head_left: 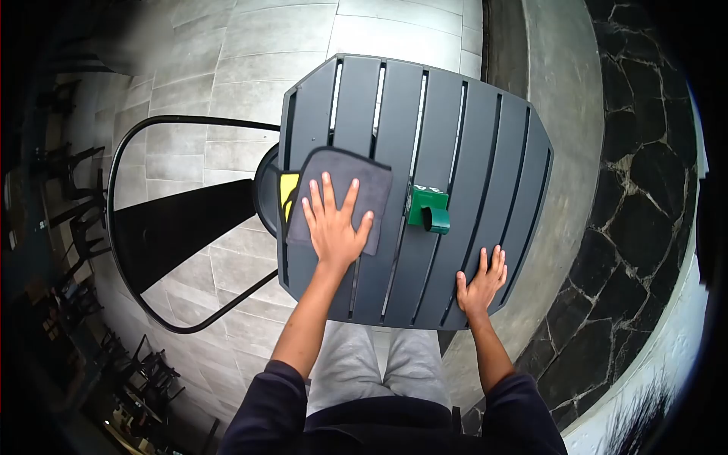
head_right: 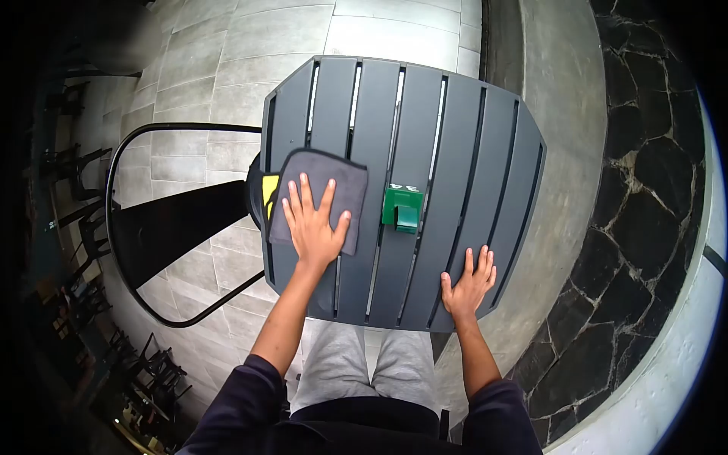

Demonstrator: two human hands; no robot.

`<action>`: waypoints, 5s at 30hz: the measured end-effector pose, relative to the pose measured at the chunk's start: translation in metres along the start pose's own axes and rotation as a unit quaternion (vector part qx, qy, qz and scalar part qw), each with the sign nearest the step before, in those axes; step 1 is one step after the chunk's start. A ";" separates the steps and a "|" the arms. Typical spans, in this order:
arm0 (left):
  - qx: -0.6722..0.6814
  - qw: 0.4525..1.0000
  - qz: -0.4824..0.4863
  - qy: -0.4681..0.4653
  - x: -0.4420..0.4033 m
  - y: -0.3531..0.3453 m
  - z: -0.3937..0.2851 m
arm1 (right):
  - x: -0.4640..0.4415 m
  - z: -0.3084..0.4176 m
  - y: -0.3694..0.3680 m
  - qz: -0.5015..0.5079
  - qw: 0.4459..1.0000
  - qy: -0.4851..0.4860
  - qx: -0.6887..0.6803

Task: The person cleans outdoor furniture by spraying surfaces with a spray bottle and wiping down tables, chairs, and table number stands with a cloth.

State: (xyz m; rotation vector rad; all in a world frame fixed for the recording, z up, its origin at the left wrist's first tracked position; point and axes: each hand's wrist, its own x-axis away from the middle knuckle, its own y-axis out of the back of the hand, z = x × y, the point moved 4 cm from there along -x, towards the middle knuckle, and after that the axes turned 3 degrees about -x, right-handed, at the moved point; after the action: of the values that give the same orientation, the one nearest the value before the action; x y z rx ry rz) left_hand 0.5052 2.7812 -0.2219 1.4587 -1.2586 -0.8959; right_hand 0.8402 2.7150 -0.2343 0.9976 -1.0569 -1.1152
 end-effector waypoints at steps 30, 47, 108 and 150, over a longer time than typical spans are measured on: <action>-0.038 0.996 0.020 0.084 0.190 -0.018 0.005 | -0.002 0.004 0.005 -0.052 0.997 0.003 -0.055; -0.003 0.995 0.022 -0.102 0.019 -0.018 -0.069 | -0.105 0.029 0.073 -0.231 0.875 -0.115 -0.410; -0.004 0.980 -0.075 -0.186 -0.069 -0.075 -0.238 | 0.152 -0.112 0.036 -0.319 0.759 -0.380 -0.422; 0.023 0.715 0.285 -0.638 0.181 -0.087 -0.196 | 0.002 -0.120 0.001 -0.356 0.797 -0.385 -0.299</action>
State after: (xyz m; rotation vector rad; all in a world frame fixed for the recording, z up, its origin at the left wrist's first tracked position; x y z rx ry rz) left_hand 0.7487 2.6425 -0.2445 0.1687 -2.5279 -1.4577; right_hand 0.9580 2.7234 -0.2583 0.3752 -0.8120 -2.4430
